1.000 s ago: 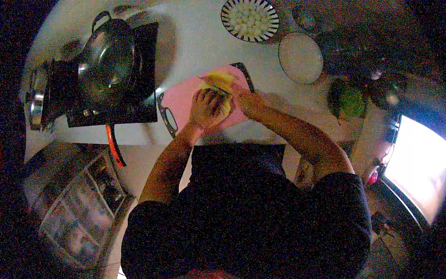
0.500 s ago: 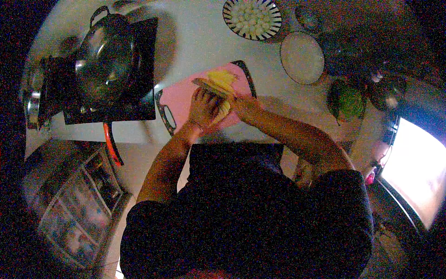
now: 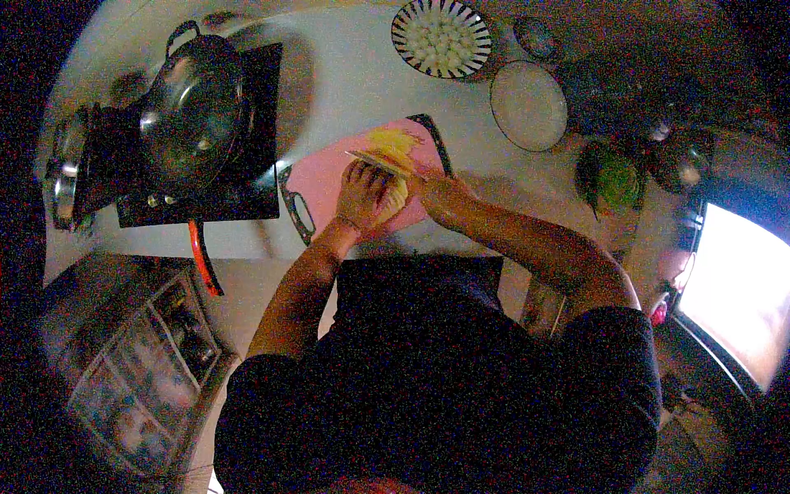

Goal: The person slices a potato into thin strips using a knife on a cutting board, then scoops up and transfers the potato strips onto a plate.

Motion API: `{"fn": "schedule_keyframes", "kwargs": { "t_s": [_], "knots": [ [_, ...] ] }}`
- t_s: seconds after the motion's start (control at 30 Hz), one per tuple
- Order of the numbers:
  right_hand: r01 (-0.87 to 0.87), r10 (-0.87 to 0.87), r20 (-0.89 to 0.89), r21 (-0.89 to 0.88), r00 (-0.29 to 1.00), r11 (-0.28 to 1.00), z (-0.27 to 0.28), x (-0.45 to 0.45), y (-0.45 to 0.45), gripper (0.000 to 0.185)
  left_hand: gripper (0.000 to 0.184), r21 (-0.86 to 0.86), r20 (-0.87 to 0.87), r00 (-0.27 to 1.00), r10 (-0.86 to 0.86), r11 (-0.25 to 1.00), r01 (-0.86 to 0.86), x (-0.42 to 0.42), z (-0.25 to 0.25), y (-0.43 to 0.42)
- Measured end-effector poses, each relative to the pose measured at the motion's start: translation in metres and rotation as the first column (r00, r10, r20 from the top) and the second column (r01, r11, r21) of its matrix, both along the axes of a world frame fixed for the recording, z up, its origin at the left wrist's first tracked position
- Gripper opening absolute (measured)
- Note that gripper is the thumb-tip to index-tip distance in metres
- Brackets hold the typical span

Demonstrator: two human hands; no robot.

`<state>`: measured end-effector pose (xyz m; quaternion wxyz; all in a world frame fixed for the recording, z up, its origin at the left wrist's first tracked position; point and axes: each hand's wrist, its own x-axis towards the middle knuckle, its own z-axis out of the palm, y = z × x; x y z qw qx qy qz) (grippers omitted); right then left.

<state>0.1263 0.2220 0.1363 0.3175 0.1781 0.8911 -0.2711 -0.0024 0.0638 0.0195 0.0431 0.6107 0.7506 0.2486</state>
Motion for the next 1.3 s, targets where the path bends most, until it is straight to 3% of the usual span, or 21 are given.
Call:
{"fn": "schedule_keyframes", "kwargs": {
  "t_s": [0.07, 0.17, 0.23, 0.33, 0.4, 0.43, 0.5, 0.6, 0.67, 0.77, 0.87, 0.93, 1.0, 1.03, 1.1, 1.13, 1.2, 1.23, 1.3],
  "knots": [
    [-0.052, 0.058, 0.125, -0.044, 0.99, 0.998, 0.011, -0.009, 0.0, 0.052, 0.04, -0.012, 0.01, 1.0, 0.001, 1.0, -0.001, 0.001, 0.004, -0.003],
    [0.193, -0.196, -0.016, -0.094, 0.981, 0.977, -0.034, -0.003, -0.004, 0.053, 0.042, 0.004, 0.019, 1.0, 0.0, 1.0, 0.0, 0.0, -0.009, -0.004],
    [0.324, -0.333, -0.012, -0.193, 0.943, 0.926, -0.073, 0.005, -0.007, 0.052, 0.042, -0.014, 0.049, 0.999, -0.022, 1.0, 0.023, -0.002, 0.009, 0.0],
    [0.354, -0.356, 0.006, -0.111, 0.935, 0.929, -0.096, -0.002, -0.004, 0.05, 0.046, 0.051, 0.118, 0.992, -0.038, 0.998, 0.032, -0.004, 0.013, 0.003],
    [0.363, -0.365, -0.049, -0.05, 0.93, 0.93, -0.091, -0.003, -0.004, 0.046, 0.045, 0.071, 0.137, 0.99, -0.038, 0.997, 0.029, -0.003, 0.01, 0.003],
    [0.387, -0.392, -0.111, -0.061, 0.913, 0.92, -0.059, -0.008, -0.008, 0.043, 0.043, 0.05, 0.129, 0.991, -0.031, 0.998, 0.025, -0.001, 0.011, -0.002],
    [0.301, -0.304, -0.092, -0.047, 0.948, 0.952, -0.031, -0.012, -0.008, 0.037, 0.04, 0.024, 0.097, 0.995, -0.021, 1.0, 0.019, 0.001, 0.008, -0.006],
    [0.015, -0.017, 0.046, 0.026, 0.999, 1.0, -0.017, -0.009, -0.002, 0.029, 0.039, 0.016, 0.053, 0.999, -0.01, 1.0, 0.009, 0.002, 0.005, -0.004],
    [-0.074, 0.076, -0.012, 0.125, 0.997, 0.989, -0.001, 0.001, -0.009, 0.027, 0.037, 0.011, 0.053, 0.999, -0.007, 1.0, 0.006, 0.0, 0.01, -0.001],
    [-0.142, 0.143, 0.0, 0.128, 0.99, 0.982, 0.023, 0.001, -0.011, 0.024, 0.045, -0.04, -0.017, 0.999, -0.031, 0.999, 0.03, 0.0, 0.001, -0.003],
    [-0.102, 0.102, 0.007, 0.076, 0.995, 0.992, 0.022, -0.004, -0.014, 0.024, 0.033, -0.005, 0.049, 0.999, 0.024, 1.0, -0.024, -0.001, 0.017, -0.003],
    [-0.218, 0.238, -0.085, 0.197, 0.967, 0.956, -0.006, 0.006, -0.014, 0.028, 0.032, -0.016, 0.039, 0.999, 0.011, 1.0, -0.011, -0.003, 0.012, -0.004],
    [-0.094, 0.106, -0.097, 0.124, 0.99, 0.988, -0.038, 0.008, -0.013, 0.032, 0.031, -0.014, 0.04, 0.999, 0.0, 1.0, 0.001, -0.004, 0.006, -0.003],
    [0.093, -0.094, -0.042, -0.006, 0.995, 0.996, -0.049, 0.0, -0.014, 0.033, 0.031, -0.007, 0.045, 0.999, -0.004, 1.0, 0.004, -0.004, 0.001, -0.002],
    [0.164, -0.163, 0.027, -0.076, 0.986, 0.984, -0.061, -0.006, -0.012, 0.036, 0.034, 0.026, 0.07, 0.997, -0.021, 0.999, 0.019, -0.005, 0.001, -0.001],
    [0.038, -0.037, 0.021, -0.025, 0.999, 0.999, -0.063, -0.007, -0.009, 0.038, 0.036, 0.056, 0.088, 0.996, -0.032, 0.998, 0.027, -0.007, 0.006, 0.0],
    [-0.027, 0.027, 0.011, 0.035, 1.0, 0.999, -0.09, -0.001, -0.006, 0.04, 0.037, 0.065, 0.128, 0.991, -0.037, 0.997, 0.029, -0.008, 0.012, -0.002],
    [0.035, -0.035, 0.002, 0.047, 0.999, 0.998, -0.123, 0.01, -0.002, 0.041, 0.035, 0.049, 0.152, 0.988, -0.03, 0.999, 0.023, -0.005, 0.012, -0.004],
    [0.16, -0.158, -0.062, 0.03, 0.985, 0.987, -0.122, 0.01, 0.003, 0.04, 0.034, 0.033, 0.144, 0.989, -0.025, 0.999, 0.02, -0.003, 0.008, -0.001]
  ]
}}
